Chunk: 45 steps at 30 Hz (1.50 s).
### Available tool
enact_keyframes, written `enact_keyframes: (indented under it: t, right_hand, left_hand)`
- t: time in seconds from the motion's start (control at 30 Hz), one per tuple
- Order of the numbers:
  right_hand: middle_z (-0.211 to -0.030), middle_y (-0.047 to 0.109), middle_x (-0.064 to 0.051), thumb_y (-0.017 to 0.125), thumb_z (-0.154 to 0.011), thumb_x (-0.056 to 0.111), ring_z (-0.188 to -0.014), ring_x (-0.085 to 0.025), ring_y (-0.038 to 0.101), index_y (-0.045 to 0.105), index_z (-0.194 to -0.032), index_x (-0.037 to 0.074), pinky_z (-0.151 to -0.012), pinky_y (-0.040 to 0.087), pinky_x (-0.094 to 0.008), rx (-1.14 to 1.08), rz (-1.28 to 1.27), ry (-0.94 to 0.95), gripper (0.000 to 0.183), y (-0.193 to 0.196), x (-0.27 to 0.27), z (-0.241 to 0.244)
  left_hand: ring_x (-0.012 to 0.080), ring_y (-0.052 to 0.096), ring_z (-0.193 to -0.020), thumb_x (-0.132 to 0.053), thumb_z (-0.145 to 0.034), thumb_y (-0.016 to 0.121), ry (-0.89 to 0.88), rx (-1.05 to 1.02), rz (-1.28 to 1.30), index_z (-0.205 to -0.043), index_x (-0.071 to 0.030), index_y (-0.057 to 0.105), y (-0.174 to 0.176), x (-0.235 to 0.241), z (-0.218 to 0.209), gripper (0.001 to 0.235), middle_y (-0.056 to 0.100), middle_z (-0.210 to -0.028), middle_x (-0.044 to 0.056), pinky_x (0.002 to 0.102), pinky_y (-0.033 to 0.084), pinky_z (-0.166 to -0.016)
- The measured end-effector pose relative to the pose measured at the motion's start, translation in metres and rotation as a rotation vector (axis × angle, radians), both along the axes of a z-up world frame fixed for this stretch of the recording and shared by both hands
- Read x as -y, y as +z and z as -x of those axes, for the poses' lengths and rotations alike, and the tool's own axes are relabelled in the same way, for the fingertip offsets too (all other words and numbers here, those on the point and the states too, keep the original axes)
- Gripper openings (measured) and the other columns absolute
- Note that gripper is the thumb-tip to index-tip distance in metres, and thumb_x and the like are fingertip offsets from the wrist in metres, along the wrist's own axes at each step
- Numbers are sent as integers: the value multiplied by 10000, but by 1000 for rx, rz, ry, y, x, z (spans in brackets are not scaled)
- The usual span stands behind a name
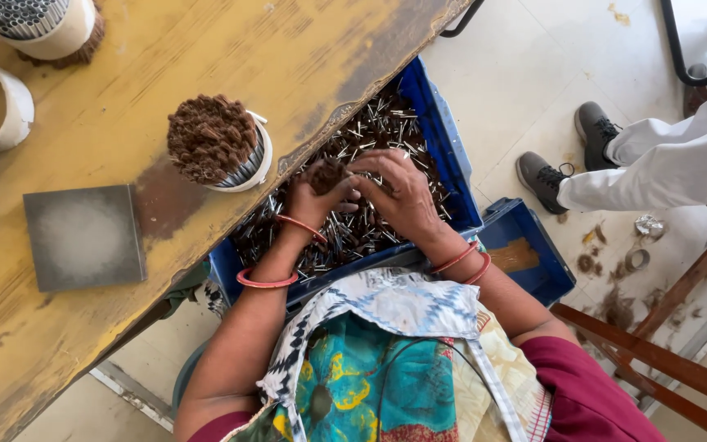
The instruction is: The person sorts metal ferrules in a blue bin, picking through the pile and placing selected pieces aside. They then take a round bristle brush head, press and shape its bristles by hand, and set small finished brush pieces on the table.
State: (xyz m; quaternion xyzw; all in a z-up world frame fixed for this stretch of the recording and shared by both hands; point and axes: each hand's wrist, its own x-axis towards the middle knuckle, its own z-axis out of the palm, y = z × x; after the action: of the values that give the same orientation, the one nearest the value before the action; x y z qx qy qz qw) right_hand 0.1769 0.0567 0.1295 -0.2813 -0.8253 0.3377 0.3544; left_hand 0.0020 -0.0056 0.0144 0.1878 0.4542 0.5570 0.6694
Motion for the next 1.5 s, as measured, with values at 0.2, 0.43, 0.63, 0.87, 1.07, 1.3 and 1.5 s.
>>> enact_keyframes:
  t: [0.2, 0.43, 0.63, 0.87, 1.07, 1.3, 1.5]
  right_hand:
    - [-930, 731, -32, 765, -950, 102, -856, -107, 677, 738, -1037, 41, -759, 555, -267, -16, 496, -96, 109, -46, -8, -6]
    - [-939, 710, 17, 715, -1005, 51, -874, -61, 632, 729, -1070, 10, -783, 540, -250, -138, 548, -82, 78, -49, -11, -10]
    - [-1091, 734, -90, 697, -955, -13, -1042, -219, 732, 705, -1097, 33, -904, 592, -314, -32, 27, -155, 149, -19, -6, -10]
    - [-1317, 604, -91, 756, -883, 54, -1291, -305, 551, 764, -1100, 128, -1064, 453, -474, 151, -143, 235, 230, -17, -9, 5]
    - [-1480, 489, -130, 786, -807, 103, -1402, -373, 441, 760, -1049, 168, -1140, 361, -553, 173, -248, 355, 252, -24, -7, 16]
    - [-1383, 617, -69, 723, -953, 88, -1160, -274, 628, 740, -1003, 69, -924, 575, -400, -139, 732, -83, 57, -37, -12, 7]
    - [-1560, 487, -144, 595, -1093, 200, -1483, -330, 454, 592, -1430, 93, -1240, 384, -468, 57, 266, 107, 354, -9, -8, 3]
  left_hand:
    - [147, 765, -940, -162, -808, 865, -72, -871, -334, -1278, -114, 594, 36, -1, -13, 544, 772, -1026, 82, 317, 597, -788]
    - [188, 746, -1011, -98, -828, 856, -85, -713, -443, -1353, -76, 559, 23, 1, -13, 604, 714, -1199, 94, 320, 590, -880]
    - [212, 757, -969, -135, -878, 799, 18, 151, 123, -1201, -30, 660, 25, -1, -7, 367, 736, -1082, 99, 399, 661, -891]
    - [151, 685, -1057, -206, -961, 734, 196, 424, 163, -1213, -89, 678, -4, -6, 0, 284, 720, -1172, 62, 274, 581, -796]
    - [159, 639, -1097, -219, -973, 713, 239, 612, 97, -1211, -129, 665, -58, 0, -3, 259, 665, -1169, 29, 306, 607, -833]
    - [256, 721, -1008, -146, -936, 739, 6, 390, 108, -1205, -62, 658, 24, 1, 7, 293, 718, -1121, 75, 446, 670, -870]
    - [190, 720, -1039, -71, -892, 779, -93, 259, 39, -1256, -86, 636, 51, -2, 7, 391, 712, -1126, 40, 443, 655, -877]
